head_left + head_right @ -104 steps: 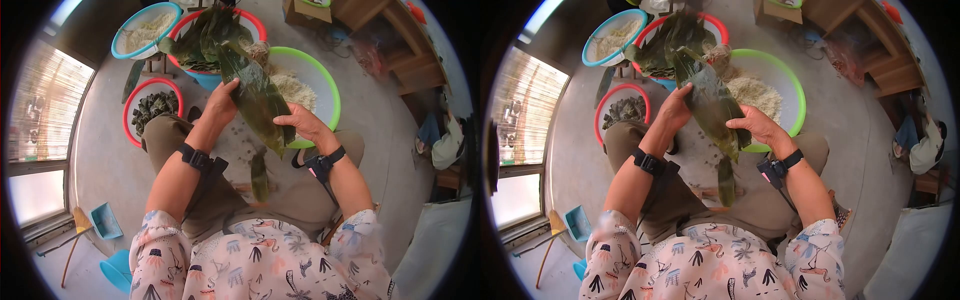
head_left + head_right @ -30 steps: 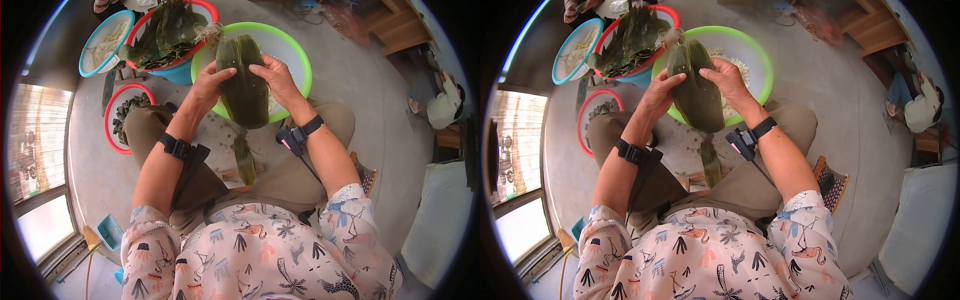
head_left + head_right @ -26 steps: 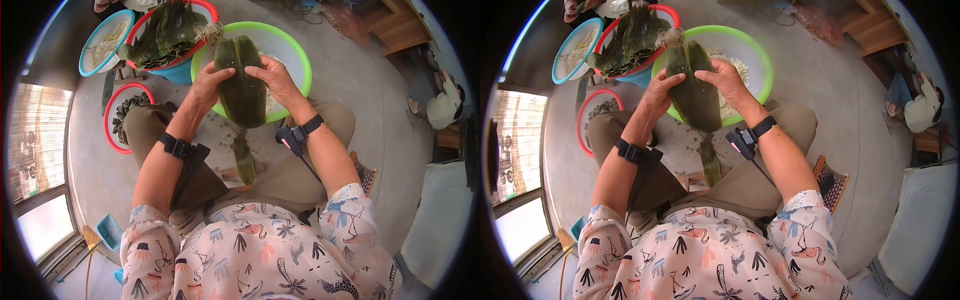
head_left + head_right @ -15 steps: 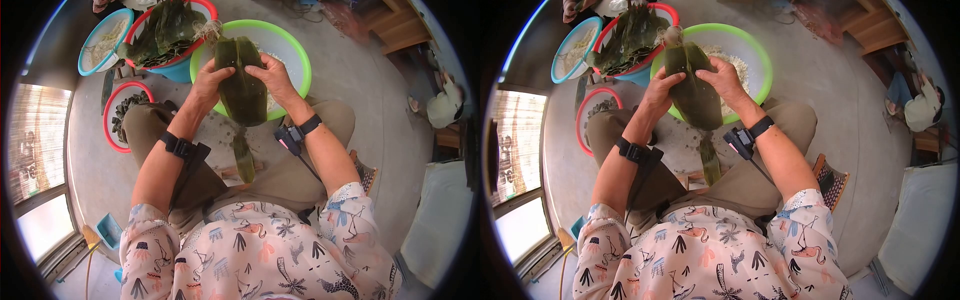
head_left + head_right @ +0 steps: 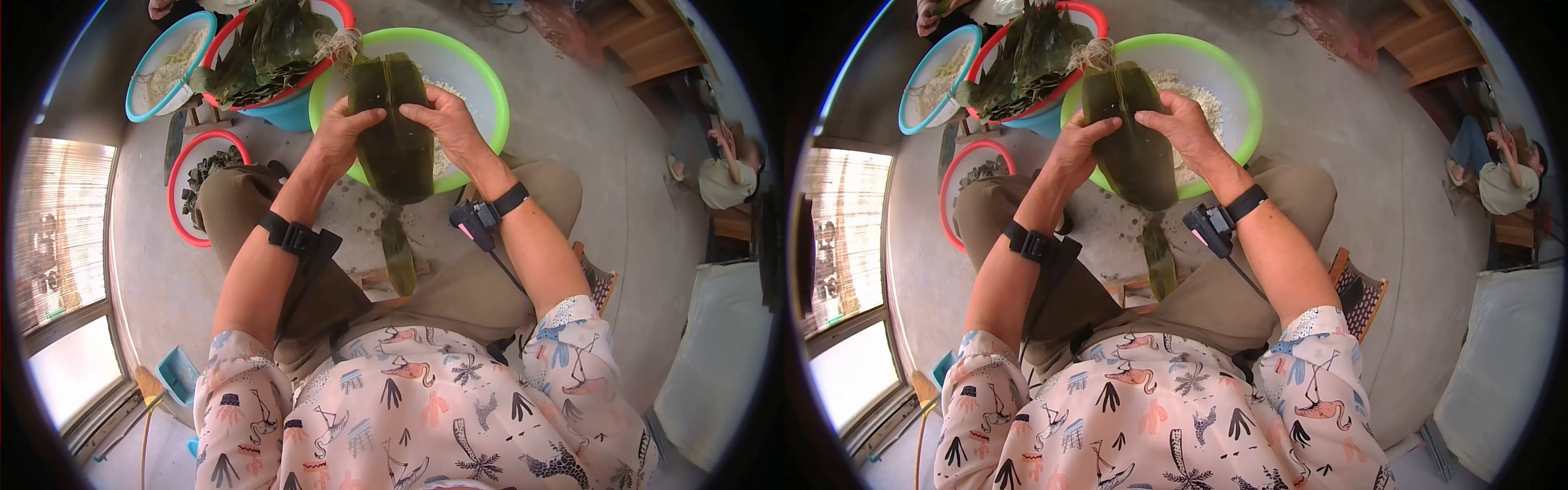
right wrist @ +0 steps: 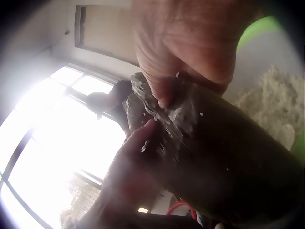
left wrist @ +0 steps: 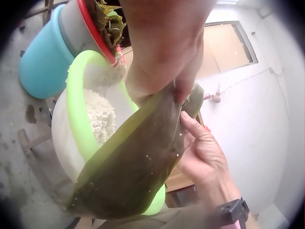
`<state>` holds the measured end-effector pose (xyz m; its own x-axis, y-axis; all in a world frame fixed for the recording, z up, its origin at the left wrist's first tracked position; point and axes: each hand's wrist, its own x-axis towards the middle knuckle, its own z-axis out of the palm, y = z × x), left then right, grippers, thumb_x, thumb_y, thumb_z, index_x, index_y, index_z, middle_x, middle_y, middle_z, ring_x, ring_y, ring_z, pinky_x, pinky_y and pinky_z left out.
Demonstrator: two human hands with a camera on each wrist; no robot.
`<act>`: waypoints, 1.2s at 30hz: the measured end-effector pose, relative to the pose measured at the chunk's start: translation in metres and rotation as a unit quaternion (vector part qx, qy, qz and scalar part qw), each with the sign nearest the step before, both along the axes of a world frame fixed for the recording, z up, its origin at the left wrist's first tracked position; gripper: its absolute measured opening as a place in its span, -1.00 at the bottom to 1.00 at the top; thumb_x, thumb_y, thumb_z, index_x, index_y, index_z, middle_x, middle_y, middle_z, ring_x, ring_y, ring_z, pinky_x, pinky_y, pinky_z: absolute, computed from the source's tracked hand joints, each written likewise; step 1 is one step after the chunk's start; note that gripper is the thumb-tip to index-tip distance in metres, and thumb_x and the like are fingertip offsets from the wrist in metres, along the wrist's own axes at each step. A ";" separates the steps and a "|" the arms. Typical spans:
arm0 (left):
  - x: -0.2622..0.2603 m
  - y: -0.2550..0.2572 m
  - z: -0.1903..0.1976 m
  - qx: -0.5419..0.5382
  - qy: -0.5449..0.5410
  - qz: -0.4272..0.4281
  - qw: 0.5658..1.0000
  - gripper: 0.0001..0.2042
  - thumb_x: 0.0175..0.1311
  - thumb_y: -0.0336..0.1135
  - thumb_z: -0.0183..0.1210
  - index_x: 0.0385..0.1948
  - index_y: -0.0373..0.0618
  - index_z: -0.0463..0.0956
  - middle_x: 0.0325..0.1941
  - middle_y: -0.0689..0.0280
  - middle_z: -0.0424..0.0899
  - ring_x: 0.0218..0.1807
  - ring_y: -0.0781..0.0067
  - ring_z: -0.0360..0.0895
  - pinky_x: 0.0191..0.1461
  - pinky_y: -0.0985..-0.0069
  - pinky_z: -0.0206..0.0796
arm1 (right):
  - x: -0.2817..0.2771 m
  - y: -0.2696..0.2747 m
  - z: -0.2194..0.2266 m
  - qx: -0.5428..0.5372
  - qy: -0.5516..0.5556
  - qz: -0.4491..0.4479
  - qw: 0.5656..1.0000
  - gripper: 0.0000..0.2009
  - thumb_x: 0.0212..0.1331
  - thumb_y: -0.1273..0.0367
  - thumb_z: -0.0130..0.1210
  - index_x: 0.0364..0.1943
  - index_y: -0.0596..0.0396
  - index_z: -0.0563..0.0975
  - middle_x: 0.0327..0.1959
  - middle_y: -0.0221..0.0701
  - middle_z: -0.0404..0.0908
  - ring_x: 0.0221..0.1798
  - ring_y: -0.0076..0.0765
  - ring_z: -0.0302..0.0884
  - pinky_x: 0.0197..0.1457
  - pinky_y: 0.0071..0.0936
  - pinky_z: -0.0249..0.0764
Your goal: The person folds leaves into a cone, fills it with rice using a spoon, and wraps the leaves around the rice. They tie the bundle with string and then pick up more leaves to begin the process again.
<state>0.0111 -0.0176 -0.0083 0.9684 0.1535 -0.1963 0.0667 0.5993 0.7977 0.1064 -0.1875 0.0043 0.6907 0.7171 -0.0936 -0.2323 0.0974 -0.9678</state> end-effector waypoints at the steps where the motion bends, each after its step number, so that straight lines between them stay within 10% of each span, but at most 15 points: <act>1: 0.000 -0.001 0.000 0.000 0.000 0.000 1.000 -0.72 0.23 -0.54 0.18 -0.01 -0.23 0.50 -0.07 0.26 0.64 -0.05 0.41 0.59 0.05 0.44 0.48 | 0.000 0.000 0.001 0.003 0.005 0.010 1.000 -0.72 0.22 0.46 0.15 0.01 0.22 0.55 -0.10 -0.44 0.63 -0.06 -0.57 0.54 0.07 -0.56 0.46; 18: 0.004 0.010 -0.018 0.174 -0.175 0.010 0.969 -0.87 0.29 -0.51 0.13 -0.19 -0.21 0.62 -0.06 0.37 0.62 -0.02 0.54 0.53 0.11 0.60 0.37 | 0.008 -0.009 0.004 0.025 0.068 0.029 0.997 -0.77 0.23 0.42 0.14 -0.05 0.14 0.58 -0.14 -0.48 0.64 -0.11 -0.57 0.56 0.01 -0.58 0.47; 36: -0.001 -0.004 0.000 0.130 -0.050 0.026 0.990 -0.75 0.23 -0.44 0.26 -0.06 -0.20 0.57 -0.16 0.37 0.66 -0.15 0.58 0.57 -0.01 0.59 0.41 | 0.003 -0.008 0.000 -0.055 0.022 0.060 0.996 -0.78 0.22 0.35 0.20 -0.08 0.08 0.59 -0.24 -0.56 0.62 -0.22 -0.67 0.52 -0.16 -0.63 0.45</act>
<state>0.0100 -0.0220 -0.0082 0.9705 0.2363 -0.0476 -0.0457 0.3743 0.9262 0.1095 -0.1955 0.0040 0.5939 0.7782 -0.2045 -0.2776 -0.0404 -0.9598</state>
